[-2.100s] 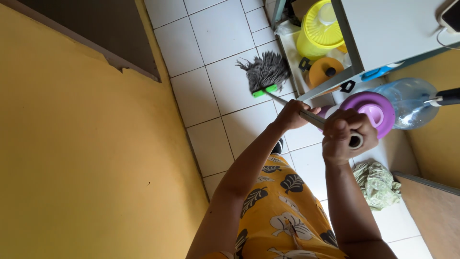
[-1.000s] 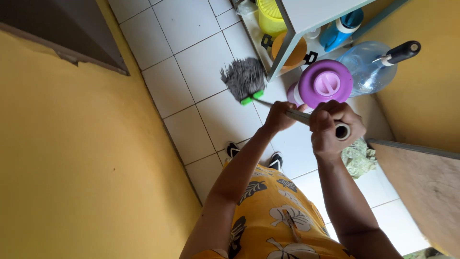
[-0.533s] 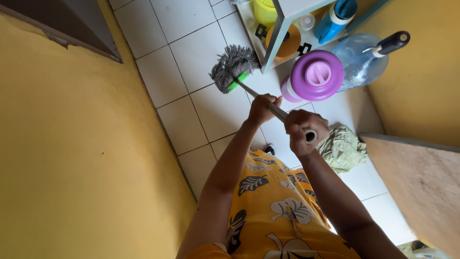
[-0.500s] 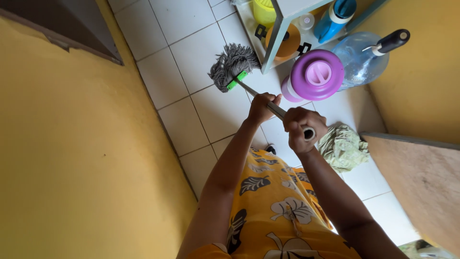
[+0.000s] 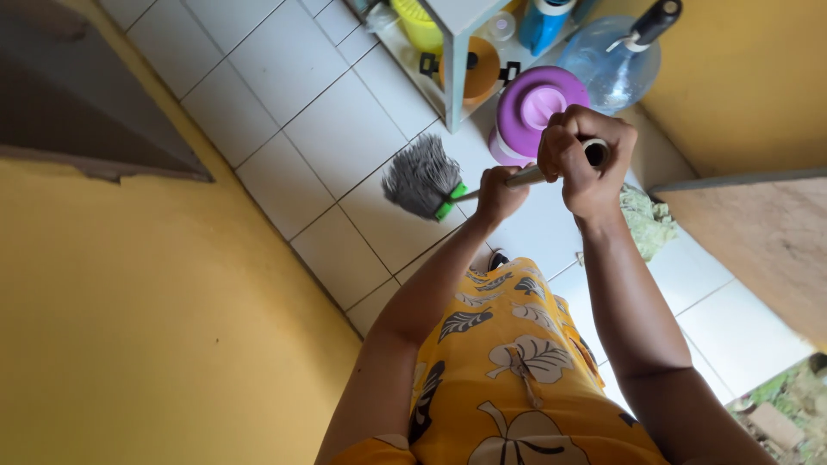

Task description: Mopping the tiled floor of an entryway or hallway using a string mop.

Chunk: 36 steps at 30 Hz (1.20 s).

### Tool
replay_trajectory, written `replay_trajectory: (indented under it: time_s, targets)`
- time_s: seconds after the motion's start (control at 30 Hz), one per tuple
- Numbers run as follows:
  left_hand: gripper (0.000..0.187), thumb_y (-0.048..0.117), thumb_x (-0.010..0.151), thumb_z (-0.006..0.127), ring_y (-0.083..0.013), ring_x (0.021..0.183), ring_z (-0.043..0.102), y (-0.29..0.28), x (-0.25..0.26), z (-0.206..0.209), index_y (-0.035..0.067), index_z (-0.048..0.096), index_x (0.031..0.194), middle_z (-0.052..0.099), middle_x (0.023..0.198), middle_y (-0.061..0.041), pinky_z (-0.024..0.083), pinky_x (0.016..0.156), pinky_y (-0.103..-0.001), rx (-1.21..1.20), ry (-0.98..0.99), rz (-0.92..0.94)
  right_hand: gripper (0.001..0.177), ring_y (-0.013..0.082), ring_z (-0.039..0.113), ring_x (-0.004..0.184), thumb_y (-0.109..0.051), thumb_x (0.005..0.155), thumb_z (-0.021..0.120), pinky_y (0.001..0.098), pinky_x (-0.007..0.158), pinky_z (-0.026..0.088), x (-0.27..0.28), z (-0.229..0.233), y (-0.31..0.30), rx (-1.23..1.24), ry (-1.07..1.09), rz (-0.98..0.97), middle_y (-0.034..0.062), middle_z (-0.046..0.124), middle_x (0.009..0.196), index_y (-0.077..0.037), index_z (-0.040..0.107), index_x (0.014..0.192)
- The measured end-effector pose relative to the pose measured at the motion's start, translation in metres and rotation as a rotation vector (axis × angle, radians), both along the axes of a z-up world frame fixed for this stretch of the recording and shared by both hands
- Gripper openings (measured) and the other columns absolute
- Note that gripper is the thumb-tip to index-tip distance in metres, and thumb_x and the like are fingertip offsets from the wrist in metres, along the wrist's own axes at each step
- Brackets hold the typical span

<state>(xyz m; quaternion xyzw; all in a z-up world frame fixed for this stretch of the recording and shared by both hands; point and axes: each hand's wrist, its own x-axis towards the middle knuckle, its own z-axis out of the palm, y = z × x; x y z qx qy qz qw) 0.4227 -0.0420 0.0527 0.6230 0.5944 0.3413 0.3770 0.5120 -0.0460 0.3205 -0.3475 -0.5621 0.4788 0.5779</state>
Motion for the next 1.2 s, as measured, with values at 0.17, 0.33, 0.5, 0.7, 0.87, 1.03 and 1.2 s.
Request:
replay_trajectory:
  time_s: [0.17,0.33,0.5,0.7,0.87,1.03,1.2]
  targets:
    - [0.028,0.017,0.088,0.068,-0.0325,0.055,0.068,-0.015,0.032,0.002,0.004,0.067,0.063,0.067,0.061,-0.017,0.052,0.056,-0.041,0.034,-0.093,-0.145,0.030,0.0103,0.045,0.050,0.006,0.098,0.049,0.0252,0.047,0.035,0.022,0.007,-0.017,-0.065,-0.011,-0.087,0.0078,0.050,0.062,0.000,0.041,0.070]
    - [0.019,0.013,0.082,0.066,-0.0307,0.055,0.069,-0.029,0.071,0.004,0.005,0.067,0.065,0.068,0.064,-0.016,0.053,0.056,-0.041,0.001,-0.080,-0.329,0.031,0.0107,0.047,0.049,0.007,0.096,0.052,0.0241,0.046,0.034,0.049,0.022,-0.045,-0.030,-0.083,-0.230,0.0062,0.048,0.057,0.000,0.044,0.067]
    - [0.014,0.017,0.079,0.071,-0.0264,0.059,0.070,-0.039,0.120,0.020,0.005,0.070,0.072,0.070,0.067,-0.015,0.053,0.057,-0.038,0.042,-0.241,-0.460,0.031,0.0101,0.047,0.048,0.002,0.098,0.056,0.0234,0.048,0.036,0.083,0.030,-0.068,0.007,-0.160,-0.370,0.0051,0.050,0.056,-0.002,0.046,0.068]
    - [0.027,0.025,0.088,0.070,-0.0204,0.055,0.061,-0.037,0.185,-0.004,0.004,0.064,0.073,0.065,0.063,-0.013,0.049,0.055,-0.037,-0.012,-0.357,-0.531,0.029,0.0151,0.053,0.050,-0.008,0.093,0.063,0.0276,0.052,0.043,0.133,-0.014,-0.080,0.211,-0.366,-0.519,0.0058,0.052,0.063,-0.003,0.050,0.067]
    - [0.046,0.029,0.102,0.067,-0.0232,0.056,0.051,-0.023,0.248,-0.029,0.002,0.055,0.067,0.058,0.062,-0.014,0.044,0.058,-0.039,0.055,-0.388,-0.557,0.025,0.0210,0.057,0.053,-0.007,0.086,0.063,0.0316,0.056,0.047,0.166,-0.051,-0.097,0.268,-0.494,-0.620,0.0086,0.057,0.061,-0.004,0.051,0.065]
    - [0.044,0.029,0.096,0.068,-0.0292,0.062,0.057,-0.010,0.313,-0.039,0.001,0.057,0.064,0.057,0.064,-0.014,0.043,0.059,-0.042,0.206,-0.334,-0.580,0.025,0.0240,0.060,0.058,-0.008,0.090,0.064,0.0318,0.058,0.049,0.213,-0.072,-0.096,0.318,-0.450,-0.774,0.0082,0.058,0.066,-0.006,0.049,0.070]
    - [0.018,0.014,0.096,0.063,-0.0290,0.082,0.055,0.028,0.401,-0.111,0.002,0.054,0.086,0.055,0.085,-0.014,0.044,0.076,-0.037,-0.071,-0.760,-0.595,0.033,0.0164,0.051,0.059,-0.025,0.102,0.067,0.0294,0.058,0.039,0.291,-0.073,-0.049,0.167,-0.508,-1.029,0.0108,0.053,0.069,0.002,0.057,0.086]
